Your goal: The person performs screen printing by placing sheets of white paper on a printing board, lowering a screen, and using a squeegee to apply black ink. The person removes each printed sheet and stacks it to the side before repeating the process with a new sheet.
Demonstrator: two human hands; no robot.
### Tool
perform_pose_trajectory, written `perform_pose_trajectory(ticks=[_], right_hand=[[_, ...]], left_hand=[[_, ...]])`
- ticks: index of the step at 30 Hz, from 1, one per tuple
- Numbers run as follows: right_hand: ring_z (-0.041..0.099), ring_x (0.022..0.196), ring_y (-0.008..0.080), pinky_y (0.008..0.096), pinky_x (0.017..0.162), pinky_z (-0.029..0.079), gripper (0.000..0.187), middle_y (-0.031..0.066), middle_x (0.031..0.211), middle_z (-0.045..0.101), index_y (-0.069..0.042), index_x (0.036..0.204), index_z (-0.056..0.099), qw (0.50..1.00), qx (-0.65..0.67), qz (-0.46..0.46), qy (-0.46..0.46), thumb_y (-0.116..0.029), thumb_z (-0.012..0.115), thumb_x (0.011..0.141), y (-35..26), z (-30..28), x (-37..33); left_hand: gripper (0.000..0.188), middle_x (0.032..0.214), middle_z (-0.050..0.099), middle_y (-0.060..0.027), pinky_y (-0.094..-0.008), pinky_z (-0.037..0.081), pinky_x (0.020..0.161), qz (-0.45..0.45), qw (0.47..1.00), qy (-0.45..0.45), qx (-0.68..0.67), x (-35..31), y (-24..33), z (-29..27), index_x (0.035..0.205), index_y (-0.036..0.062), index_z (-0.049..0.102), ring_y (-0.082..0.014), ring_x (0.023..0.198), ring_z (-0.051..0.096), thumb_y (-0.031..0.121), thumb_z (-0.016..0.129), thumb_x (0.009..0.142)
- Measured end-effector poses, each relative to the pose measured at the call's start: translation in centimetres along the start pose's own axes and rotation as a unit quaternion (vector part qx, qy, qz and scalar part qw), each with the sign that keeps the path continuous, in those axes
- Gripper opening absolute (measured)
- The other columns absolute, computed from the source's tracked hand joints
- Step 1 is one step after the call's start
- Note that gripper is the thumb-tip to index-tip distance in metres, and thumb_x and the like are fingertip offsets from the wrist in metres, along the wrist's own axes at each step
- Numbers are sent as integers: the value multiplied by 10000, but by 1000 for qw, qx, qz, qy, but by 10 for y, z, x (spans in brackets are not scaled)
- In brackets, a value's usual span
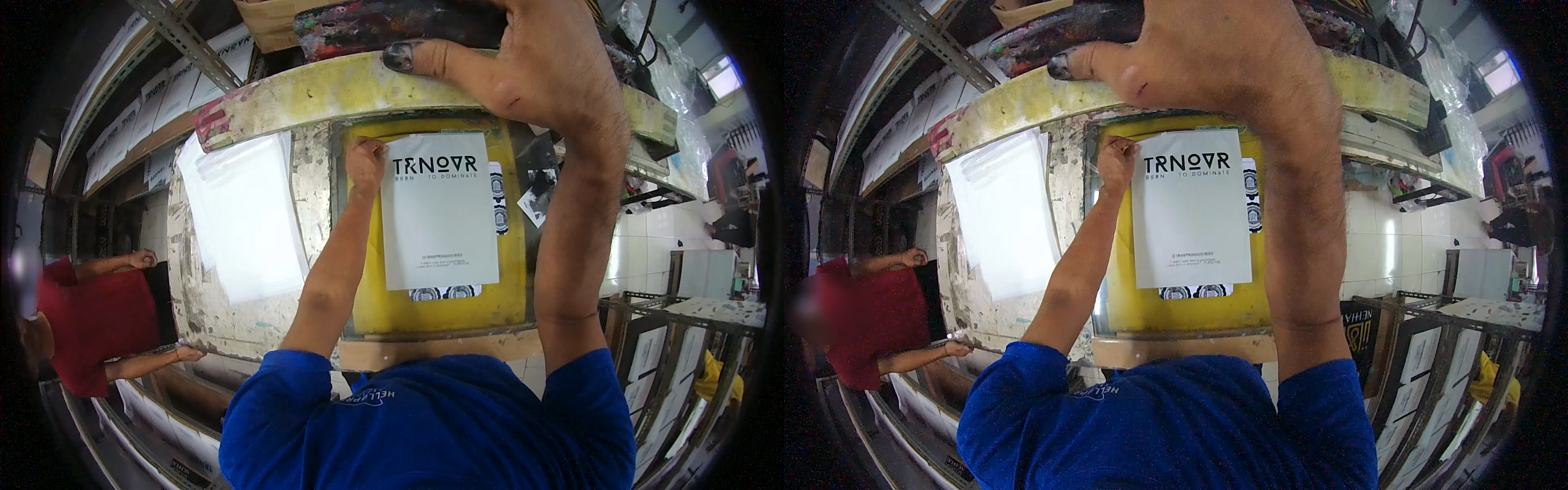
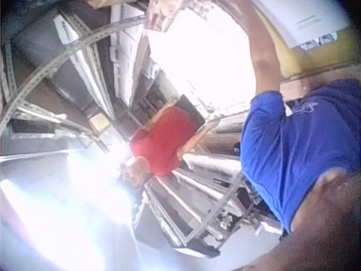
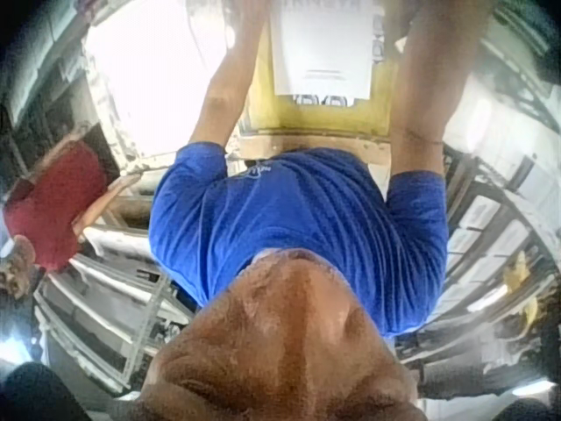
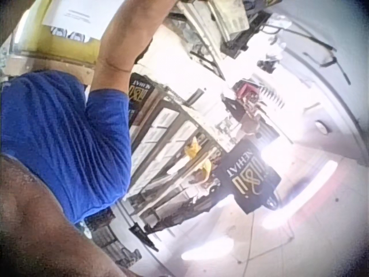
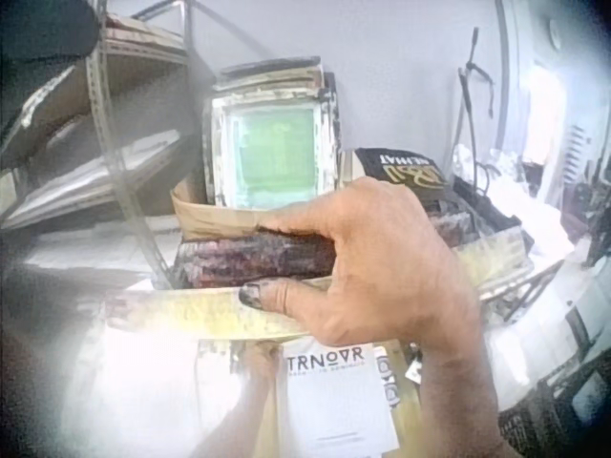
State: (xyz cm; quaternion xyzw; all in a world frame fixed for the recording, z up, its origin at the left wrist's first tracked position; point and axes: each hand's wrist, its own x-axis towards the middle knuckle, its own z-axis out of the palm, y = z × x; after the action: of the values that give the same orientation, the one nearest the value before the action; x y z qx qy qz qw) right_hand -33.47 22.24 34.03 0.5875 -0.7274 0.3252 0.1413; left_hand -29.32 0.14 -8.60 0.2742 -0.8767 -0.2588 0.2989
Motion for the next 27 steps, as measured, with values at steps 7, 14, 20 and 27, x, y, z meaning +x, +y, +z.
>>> perform_pose_trajectory(ticks=[7, 14, 20, 27], right_hand=[[726, 720, 195, 285, 716, 581, 432, 149, 882, 780, -15, 1096, 776, 1000, 14, 9, 3, -224, 812, 719, 8, 7, 4], [706, 751, 185, 293, 723, 582, 414, 135, 951, 772, 2, 1142, 747, 998, 25, 51, -30, -156, 783, 761, 20, 11, 5], [689, 1097, 206, 355, 1011, 512, 496, 126, 1226, 723, -102, 1372, 650, 998, 9, 29, -57, -172, 741, 889, 50, 7, -9], [657, 1170, 206, 360, 1060, 484, 503, 126, 1276, 700, -38, 1376, 626, 999, 9, -12, -40, -211, 741, 918, 70, 11, -11]], left_hand=[[157, 774, 726, -165, -362, 522, 699, -127, 976, 65, -166, -16, -14, -59, 953, -7, 748, -273, 704, 687, 126, 739, 868], [134, 789, 650, -9, -247, 437, 639, -238, 922, 186, -243, -78, -82, -186, 977, -53, 711, -81, 692, 534, 78, 699, 947], [123, 845, 678, -27, -257, 469, 666, -297, 873, 345, -177, -162, -178, -290, 968, -40, 702, -102, 727, 566, 78, 679, 942], [225, 1007, 708, -142, -341, 514, 764, -400, 784, 473, -35, -235, -227, -378, 1057, -80, 694, -216, 859, 646, 113, 689, 942]])
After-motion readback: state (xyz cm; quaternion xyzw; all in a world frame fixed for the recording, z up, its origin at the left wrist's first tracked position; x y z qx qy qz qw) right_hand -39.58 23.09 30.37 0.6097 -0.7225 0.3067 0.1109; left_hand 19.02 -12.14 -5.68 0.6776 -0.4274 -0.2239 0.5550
